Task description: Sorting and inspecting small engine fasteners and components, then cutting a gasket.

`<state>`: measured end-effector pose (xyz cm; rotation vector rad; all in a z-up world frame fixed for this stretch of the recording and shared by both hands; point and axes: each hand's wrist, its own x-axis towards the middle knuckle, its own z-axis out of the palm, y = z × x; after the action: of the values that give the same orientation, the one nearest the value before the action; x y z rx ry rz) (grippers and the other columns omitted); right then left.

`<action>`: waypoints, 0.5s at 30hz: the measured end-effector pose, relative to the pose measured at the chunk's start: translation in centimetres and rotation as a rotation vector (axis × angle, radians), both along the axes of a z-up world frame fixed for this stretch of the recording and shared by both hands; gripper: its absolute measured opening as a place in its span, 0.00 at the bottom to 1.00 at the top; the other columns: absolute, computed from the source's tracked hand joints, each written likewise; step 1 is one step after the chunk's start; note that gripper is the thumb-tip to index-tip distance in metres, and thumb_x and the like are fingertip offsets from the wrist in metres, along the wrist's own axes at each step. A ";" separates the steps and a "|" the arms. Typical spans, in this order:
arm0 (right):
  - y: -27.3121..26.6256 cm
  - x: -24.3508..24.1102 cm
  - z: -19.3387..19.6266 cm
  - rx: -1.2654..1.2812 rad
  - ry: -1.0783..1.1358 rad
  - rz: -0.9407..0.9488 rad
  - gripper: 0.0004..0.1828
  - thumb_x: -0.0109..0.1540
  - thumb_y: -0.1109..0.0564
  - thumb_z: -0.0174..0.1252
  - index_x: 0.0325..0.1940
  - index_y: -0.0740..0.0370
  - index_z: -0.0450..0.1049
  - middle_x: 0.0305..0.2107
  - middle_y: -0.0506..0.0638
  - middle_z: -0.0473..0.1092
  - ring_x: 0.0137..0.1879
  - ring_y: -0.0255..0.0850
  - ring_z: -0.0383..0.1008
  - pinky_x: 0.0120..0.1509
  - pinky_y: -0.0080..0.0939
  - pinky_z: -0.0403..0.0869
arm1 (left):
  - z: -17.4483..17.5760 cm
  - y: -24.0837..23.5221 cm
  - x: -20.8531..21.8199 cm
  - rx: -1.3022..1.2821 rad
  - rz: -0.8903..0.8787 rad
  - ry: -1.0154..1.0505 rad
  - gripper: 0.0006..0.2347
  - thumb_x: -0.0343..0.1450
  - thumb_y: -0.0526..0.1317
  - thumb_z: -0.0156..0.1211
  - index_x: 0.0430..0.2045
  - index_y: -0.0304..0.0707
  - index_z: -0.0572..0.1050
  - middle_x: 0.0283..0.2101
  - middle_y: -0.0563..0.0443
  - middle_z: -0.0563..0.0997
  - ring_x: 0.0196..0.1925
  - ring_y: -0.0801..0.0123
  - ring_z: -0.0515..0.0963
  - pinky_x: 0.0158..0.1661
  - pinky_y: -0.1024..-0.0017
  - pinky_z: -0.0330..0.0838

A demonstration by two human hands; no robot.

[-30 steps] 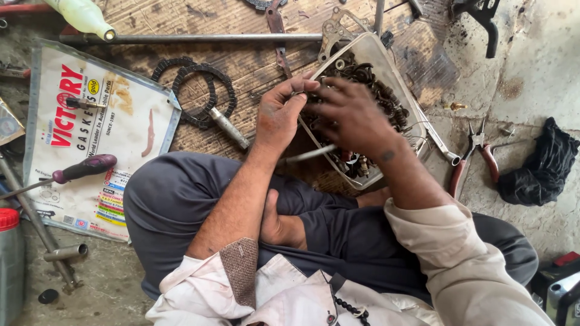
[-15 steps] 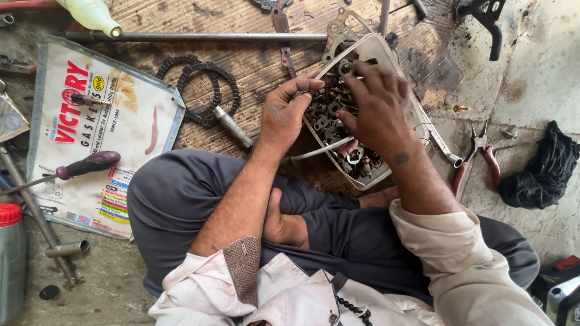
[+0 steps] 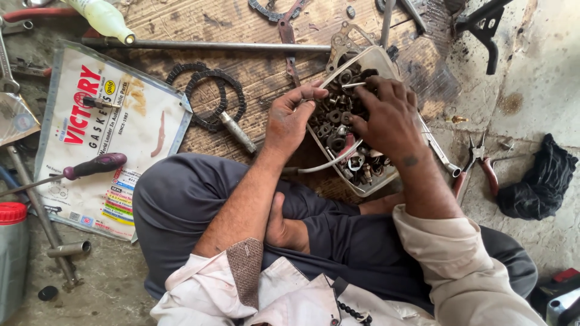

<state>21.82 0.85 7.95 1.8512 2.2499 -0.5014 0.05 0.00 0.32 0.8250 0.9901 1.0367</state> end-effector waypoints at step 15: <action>0.3 -0.7 -0.6 0.010 -0.010 0.000 0.36 0.58 0.40 0.64 0.67 0.55 0.72 0.65 0.60 0.61 0.67 0.58 0.55 0.66 0.63 0.52 | -0.1 0.0 0.0 0.001 0.003 -0.011 0.11 0.72 0.29 0.53 0.42 0.35 0.83 0.62 0.39 0.79 0.66 0.62 0.76 0.65 0.68 0.70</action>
<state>21.16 1.11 7.37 1.8540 2.2504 -0.4810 0.09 -0.01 0.23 0.8178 0.9817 1.0439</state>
